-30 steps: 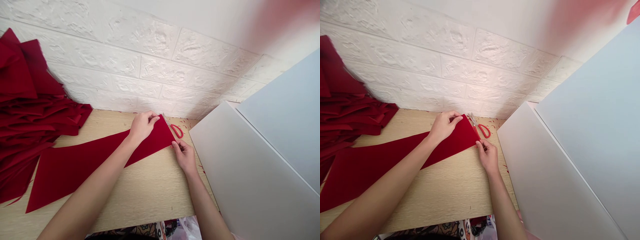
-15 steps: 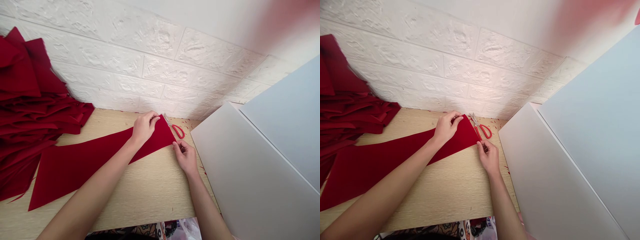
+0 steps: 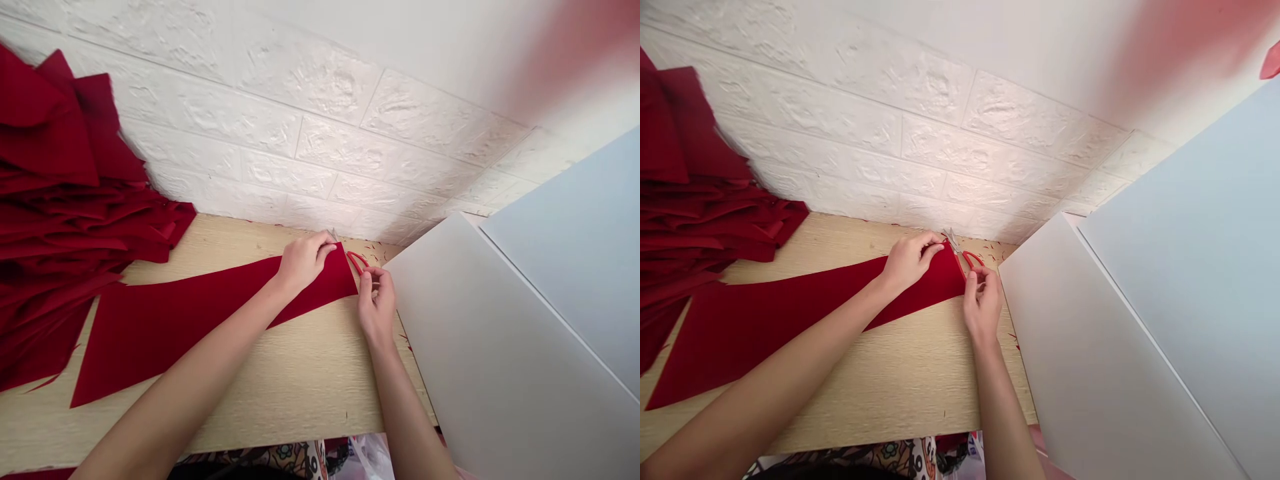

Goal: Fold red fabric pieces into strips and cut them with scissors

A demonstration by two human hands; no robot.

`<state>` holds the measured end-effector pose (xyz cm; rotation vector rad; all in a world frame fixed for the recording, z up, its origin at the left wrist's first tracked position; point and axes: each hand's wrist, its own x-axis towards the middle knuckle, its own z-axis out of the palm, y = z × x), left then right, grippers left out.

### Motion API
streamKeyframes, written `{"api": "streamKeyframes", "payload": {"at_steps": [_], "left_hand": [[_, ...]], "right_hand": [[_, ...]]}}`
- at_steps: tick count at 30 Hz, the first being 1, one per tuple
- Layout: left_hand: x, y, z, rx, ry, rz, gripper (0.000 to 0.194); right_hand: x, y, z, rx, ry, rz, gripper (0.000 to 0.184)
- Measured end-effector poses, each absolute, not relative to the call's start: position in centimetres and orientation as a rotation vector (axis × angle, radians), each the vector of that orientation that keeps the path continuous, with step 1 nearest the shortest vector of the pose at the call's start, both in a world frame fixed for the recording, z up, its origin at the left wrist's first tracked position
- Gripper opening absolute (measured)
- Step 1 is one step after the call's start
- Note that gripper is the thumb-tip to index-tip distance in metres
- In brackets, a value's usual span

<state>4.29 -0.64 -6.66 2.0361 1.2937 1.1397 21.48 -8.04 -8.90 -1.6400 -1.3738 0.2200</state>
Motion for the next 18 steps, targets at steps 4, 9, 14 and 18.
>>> {"api": "streamKeyframes", "payload": {"at_steps": [4,9,14,18], "left_hand": [[4.6,-1.1,-6.4,2.078,1.272,1.073,0.022],[4.7,-1.3,-6.0,2.093,1.244,1.048,0.023],[4.7,-1.1,-6.2,2.097,1.246,1.039,0.022],[4.9,-1.0,-6.5,2.136,1.286,0.954,0.025]], "right_hand": [[20.8,-5.9,-7.5,-1.622,-1.718,0.034,0.034],[20.8,-4.0,-7.5,-1.687,-1.86,-0.044,0.04],[20.9,-4.0,-8.8,-1.683,-1.862,-0.031,0.042],[20.9,-4.3,-9.0,-1.75,-1.837,-0.044,0.046]]}}
